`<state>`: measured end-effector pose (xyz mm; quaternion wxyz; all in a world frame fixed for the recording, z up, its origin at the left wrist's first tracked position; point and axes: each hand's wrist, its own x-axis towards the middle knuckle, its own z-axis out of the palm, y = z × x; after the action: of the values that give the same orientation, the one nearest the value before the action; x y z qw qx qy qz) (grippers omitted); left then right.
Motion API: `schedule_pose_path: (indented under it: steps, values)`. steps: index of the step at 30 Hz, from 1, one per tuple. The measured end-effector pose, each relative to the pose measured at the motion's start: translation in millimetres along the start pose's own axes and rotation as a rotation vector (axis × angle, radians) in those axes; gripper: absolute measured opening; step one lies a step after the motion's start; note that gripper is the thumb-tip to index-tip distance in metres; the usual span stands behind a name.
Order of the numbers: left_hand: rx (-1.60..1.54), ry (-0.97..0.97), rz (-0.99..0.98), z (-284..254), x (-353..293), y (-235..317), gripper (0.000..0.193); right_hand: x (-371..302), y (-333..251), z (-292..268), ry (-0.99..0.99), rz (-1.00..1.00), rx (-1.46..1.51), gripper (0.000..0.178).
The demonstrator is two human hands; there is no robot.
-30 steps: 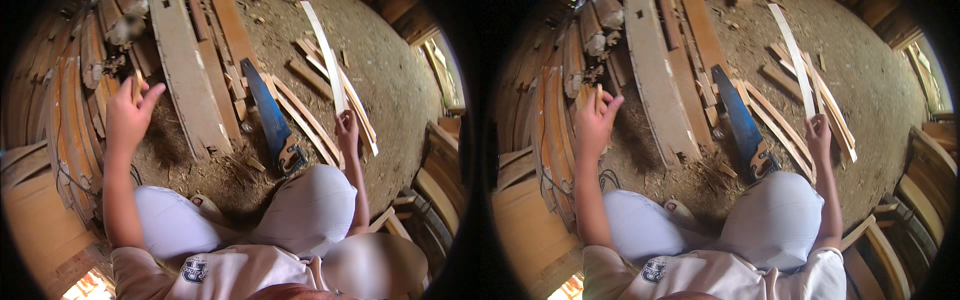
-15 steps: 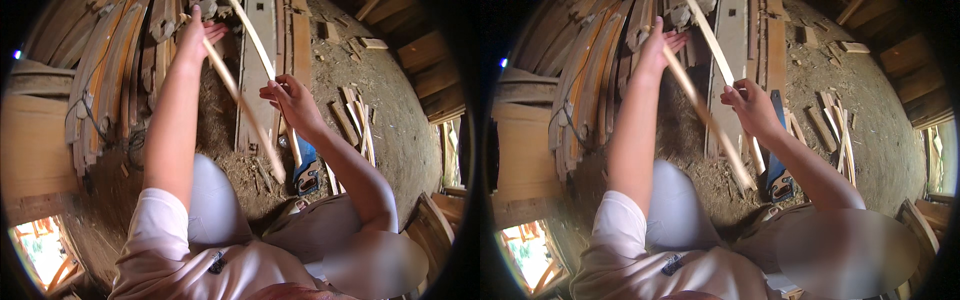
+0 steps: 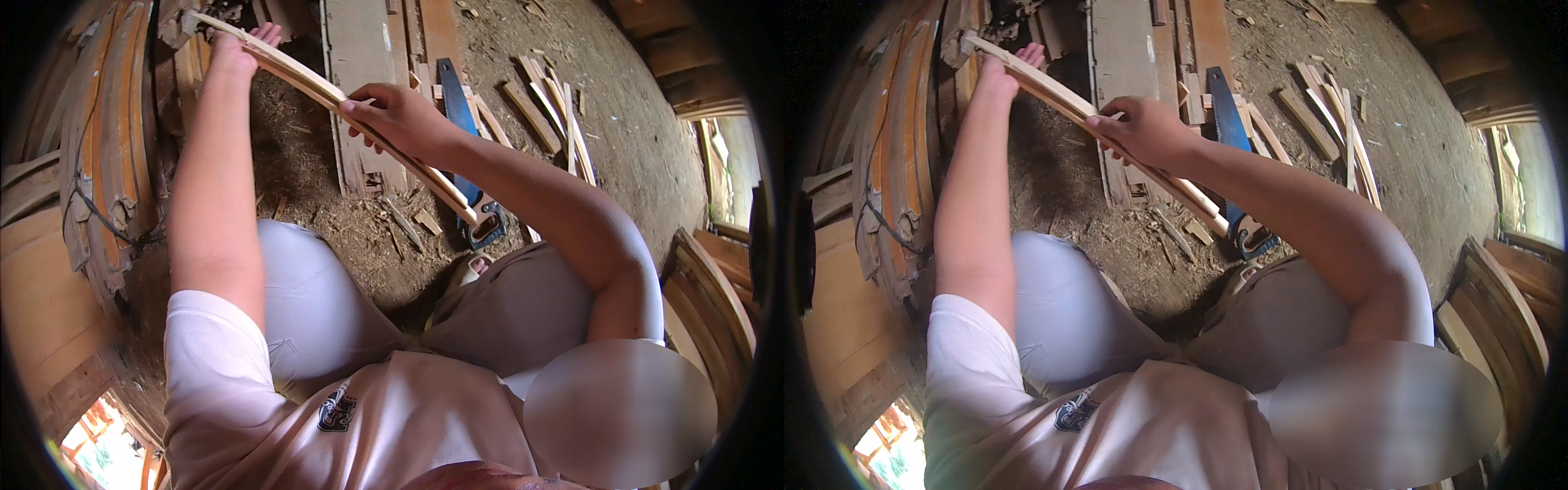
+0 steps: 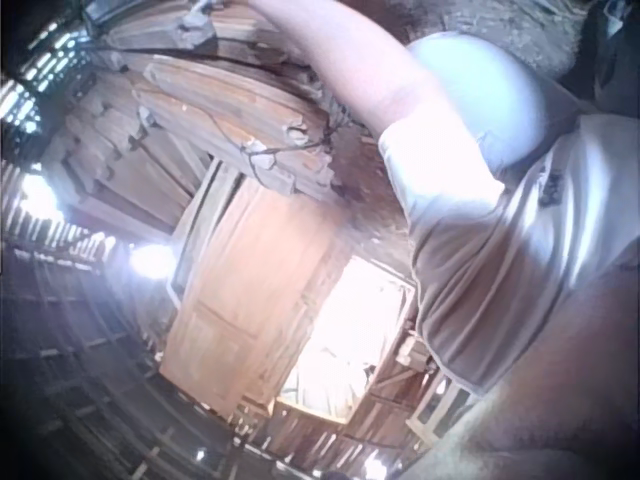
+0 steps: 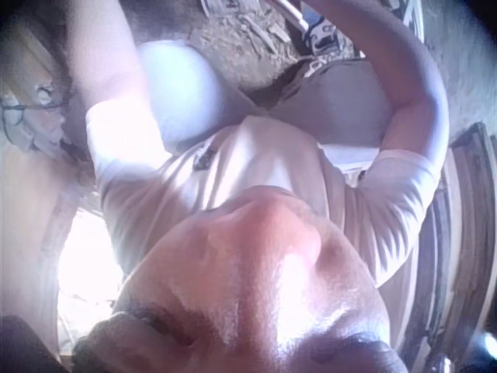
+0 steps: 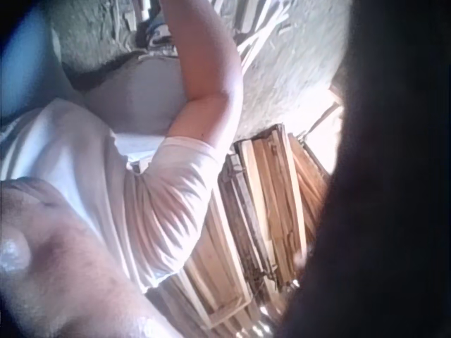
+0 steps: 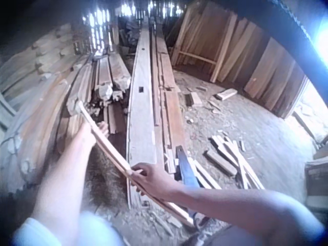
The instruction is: The person sits on the ground and uses a hand saw to cut thin wooden strips into smaller pieces. They repeatedly pick up a strip, saw it, and then bend the resulting piece to test its flexibility before placing it aside.
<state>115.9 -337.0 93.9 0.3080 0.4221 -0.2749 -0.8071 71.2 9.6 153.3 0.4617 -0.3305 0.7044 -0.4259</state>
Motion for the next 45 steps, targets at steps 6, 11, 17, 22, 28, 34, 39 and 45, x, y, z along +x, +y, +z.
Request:
schedule_pose_path:
  steps: [6,11,17,22,28,34,39,45]
  values:
    - [-0.041,0.092,0.092,-22.3,9.0,39.3,0.069,-2.4,-1.9,6.3,-0.063,-0.010,0.038,0.053]
    - [-0.013,0.167,0.047,-26.0,12.7,48.3,0.068,-5.9,-2.8,8.2,-0.049,-0.024,0.030,0.052]
    - [0.016,0.135,-0.004,-17.9,-2.4,51.1,0.074,-15.1,-5.3,5.7,-0.021,-0.011,0.009,0.053]
    - [0.051,0.152,-0.038,-13.6,-12.2,51.4,0.077,-20.0,-5.8,2.6,-0.051,0.008,0.054,0.052]
    - [-0.072,0.008,0.076,-8.1,-37.0,30.4,0.068,-23.1,-1.5,1.6,-0.047,0.043,0.122,0.050]
    - [-0.154,-0.039,0.262,22.6,-58.6,20.6,0.014,-15.2,16.0,-3.5,-0.074,0.039,0.365,0.039]
    - [0.001,0.019,0.333,35.8,-81.9,18.2,0.017,-8.0,27.2,-2.2,-0.076,0.039,0.384,0.040]
    - [0.028,-0.064,0.310,57.9,-67.0,-3.7,0.030,-13.7,39.5,-23.6,-0.075,0.025,0.433,0.040]
